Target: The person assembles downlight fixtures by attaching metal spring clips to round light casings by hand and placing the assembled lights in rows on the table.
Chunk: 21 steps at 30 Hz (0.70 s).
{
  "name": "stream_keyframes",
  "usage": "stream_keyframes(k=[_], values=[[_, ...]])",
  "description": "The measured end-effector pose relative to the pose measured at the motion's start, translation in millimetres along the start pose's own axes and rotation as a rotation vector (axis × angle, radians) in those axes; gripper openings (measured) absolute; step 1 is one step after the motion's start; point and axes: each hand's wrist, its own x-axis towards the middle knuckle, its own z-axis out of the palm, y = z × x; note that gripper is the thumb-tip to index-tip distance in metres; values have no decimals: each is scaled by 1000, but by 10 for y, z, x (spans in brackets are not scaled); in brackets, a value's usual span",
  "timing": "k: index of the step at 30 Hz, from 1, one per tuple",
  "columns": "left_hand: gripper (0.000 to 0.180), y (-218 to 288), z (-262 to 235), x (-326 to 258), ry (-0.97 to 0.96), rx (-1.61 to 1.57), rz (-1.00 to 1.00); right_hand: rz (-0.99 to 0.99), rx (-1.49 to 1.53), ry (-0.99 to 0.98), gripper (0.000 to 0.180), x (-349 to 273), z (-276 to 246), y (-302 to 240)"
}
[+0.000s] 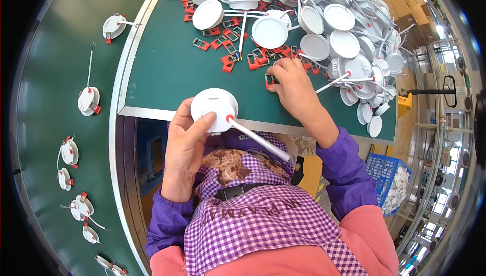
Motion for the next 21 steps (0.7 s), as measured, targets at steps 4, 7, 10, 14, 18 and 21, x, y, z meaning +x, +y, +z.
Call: stream_keyframes(k=[4, 7, 10, 14, 18, 21], values=[[35, -17, 44, 13, -39, -283, -163, 98, 72, -75, 32, 43, -81, -47], [38, -9, 100, 51, -54, -233, -212, 163, 166, -91, 28, 48, -79, -57], [42, -23, 111, 101, -36, 25, -175, 244, 289, -114, 20, 20, -111, -110], [40, -80, 150, 190, -49, 121, -141, 391, 670, -43, 12, 34, -131, -296], [34, -100, 215, 253, -41, 209, -95, 268, 618, 23, 16, 64, -137, -474], [32, -119, 242, 274, -43, 221, -49, 220, 634, 34, 16, 56, -102, -540]])
